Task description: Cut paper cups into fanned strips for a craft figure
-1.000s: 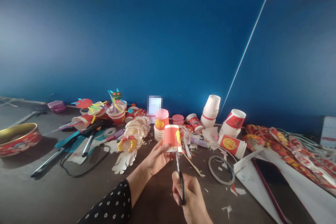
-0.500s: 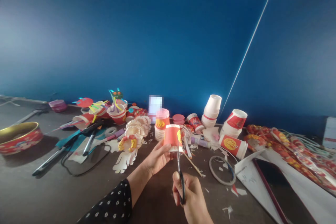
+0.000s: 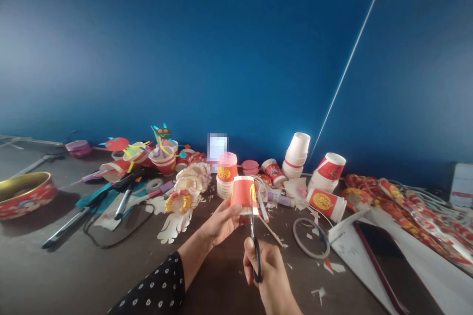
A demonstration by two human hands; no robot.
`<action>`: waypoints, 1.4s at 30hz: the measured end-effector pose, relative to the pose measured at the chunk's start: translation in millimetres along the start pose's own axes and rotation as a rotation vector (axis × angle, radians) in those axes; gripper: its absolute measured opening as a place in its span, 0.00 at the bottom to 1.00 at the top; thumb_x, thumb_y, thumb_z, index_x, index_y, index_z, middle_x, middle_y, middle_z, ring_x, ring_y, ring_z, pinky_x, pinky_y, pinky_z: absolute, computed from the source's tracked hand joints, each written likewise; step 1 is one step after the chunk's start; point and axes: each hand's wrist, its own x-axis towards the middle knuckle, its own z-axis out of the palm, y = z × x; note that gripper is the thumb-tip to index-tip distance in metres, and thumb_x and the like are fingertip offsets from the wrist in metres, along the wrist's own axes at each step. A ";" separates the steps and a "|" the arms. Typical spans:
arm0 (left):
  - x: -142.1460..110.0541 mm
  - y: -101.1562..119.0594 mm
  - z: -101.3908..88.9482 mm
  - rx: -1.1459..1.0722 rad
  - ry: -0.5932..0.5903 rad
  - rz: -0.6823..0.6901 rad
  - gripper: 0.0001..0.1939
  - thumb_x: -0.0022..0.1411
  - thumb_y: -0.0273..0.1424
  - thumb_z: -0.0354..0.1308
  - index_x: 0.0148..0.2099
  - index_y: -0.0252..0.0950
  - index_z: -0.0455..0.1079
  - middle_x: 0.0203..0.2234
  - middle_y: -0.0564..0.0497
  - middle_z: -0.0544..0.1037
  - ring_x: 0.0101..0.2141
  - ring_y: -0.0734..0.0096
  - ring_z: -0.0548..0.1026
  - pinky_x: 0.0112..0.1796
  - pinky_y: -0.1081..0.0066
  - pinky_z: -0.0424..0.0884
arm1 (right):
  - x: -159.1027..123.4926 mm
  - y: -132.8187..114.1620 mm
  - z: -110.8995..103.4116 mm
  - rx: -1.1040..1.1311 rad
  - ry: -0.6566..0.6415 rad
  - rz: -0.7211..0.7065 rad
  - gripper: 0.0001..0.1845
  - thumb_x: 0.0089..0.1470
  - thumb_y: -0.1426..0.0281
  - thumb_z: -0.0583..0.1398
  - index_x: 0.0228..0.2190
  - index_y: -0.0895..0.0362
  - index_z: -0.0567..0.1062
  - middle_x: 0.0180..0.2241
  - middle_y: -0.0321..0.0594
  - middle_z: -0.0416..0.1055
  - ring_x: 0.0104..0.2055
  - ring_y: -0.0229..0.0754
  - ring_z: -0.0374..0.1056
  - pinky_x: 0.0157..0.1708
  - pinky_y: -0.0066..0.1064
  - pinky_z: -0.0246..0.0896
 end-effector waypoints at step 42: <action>-0.7 1.4 3.5 0.044 -0.088 -0.043 0.22 0.51 0.32 0.59 0.49 0.35 0.59 0.34 0.45 0.74 0.34 0.62 0.74 0.32 0.69 0.63 | 5.5 6.1 -2.0 0.121 0.073 0.040 0.26 0.40 0.48 0.60 0.13 0.59 0.63 0.09 0.29 0.54 0.14 0.26 0.44 0.15 0.21 0.37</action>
